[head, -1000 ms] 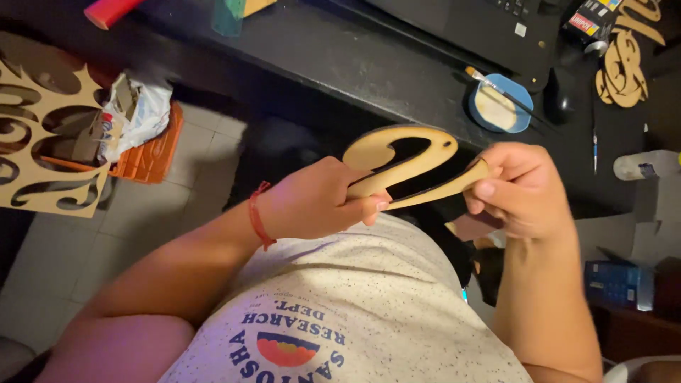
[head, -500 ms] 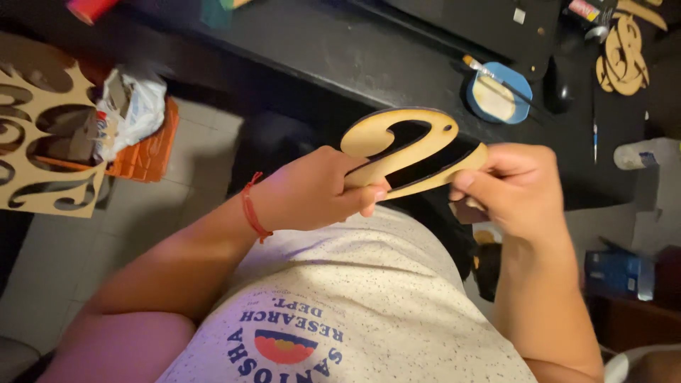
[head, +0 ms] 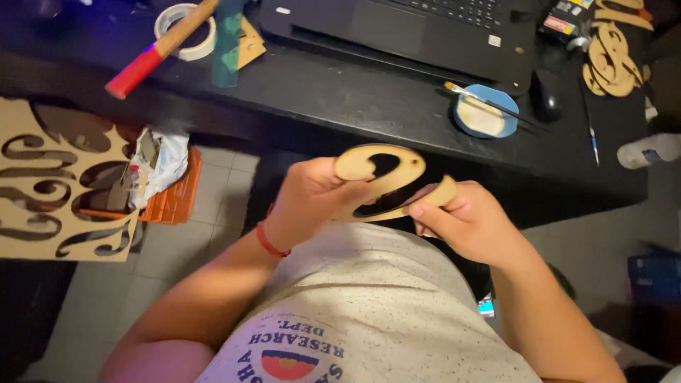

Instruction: Applying paint or glue to a laser-cut wooden letter using a small brush

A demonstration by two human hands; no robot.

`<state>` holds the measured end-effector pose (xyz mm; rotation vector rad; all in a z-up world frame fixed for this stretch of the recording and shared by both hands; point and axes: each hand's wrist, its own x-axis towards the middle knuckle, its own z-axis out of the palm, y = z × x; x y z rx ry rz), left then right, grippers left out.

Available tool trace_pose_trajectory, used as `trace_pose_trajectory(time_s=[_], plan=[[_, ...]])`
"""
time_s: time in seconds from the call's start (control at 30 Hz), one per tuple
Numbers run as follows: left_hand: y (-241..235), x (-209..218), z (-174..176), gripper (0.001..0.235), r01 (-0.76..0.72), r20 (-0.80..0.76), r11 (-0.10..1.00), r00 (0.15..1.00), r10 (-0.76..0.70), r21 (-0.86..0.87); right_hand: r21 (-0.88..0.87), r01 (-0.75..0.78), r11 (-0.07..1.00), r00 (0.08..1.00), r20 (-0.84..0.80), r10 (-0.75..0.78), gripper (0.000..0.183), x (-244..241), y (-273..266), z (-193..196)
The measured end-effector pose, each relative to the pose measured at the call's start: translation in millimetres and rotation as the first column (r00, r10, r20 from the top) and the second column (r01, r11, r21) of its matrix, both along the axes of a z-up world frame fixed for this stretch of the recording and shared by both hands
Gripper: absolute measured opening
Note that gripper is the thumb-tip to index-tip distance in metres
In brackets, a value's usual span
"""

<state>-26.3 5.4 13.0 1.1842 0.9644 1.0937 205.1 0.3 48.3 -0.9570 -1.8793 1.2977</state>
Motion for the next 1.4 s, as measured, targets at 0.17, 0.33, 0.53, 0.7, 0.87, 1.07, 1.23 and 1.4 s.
trace_pose_trajectory(time_s=[0.17,0.33,0.53,0.7,0.87,1.07,1.23,1.4], plan=[[-1,6,-24,0.031,-0.239,-0.212,0.968,0.945,0.251,0.078,-0.086,0.202,0.976,0.975,0.109,-0.193,0.024,7,-4,-30],[-7,16,-36,0.054,-0.060,-0.418,0.791,0.823,0.384,0.609,-0.309,0.481,0.820,0.876,0.198,-0.440,0.042,-8,3,-63],[4,22,-66,0.022,0.237,-0.424,0.391,0.749,0.509,0.889,-0.428,0.481,0.765,0.865,0.093,-0.492,0.040,0,-2,-46],[1,29,-64,0.022,-0.085,-0.315,0.831,0.900,0.301,0.550,-0.466,0.443,0.766,0.829,-0.112,-0.547,0.014,32,-7,-63],[8,18,-69,0.029,-0.271,-0.001,0.962,0.963,0.271,-0.038,-0.361,0.444,0.820,0.831,-0.176,-0.527,0.040,62,-35,-98],[22,2,-81,0.028,-0.334,0.220,0.932,0.907,0.358,-0.137,-0.392,0.642,0.659,0.524,-0.404,-0.750,0.065,102,-30,-92],[28,-16,-83,0.027,-0.302,0.260,0.942,0.907,0.332,-0.149,-0.251,0.873,0.418,0.349,-0.275,-0.896,0.047,171,42,-25],[32,-22,-82,0.028,-0.285,0.243,0.932,0.909,0.337,-0.225,0.305,0.784,0.541,0.573,-0.022,-0.819,0.033,191,150,11]])
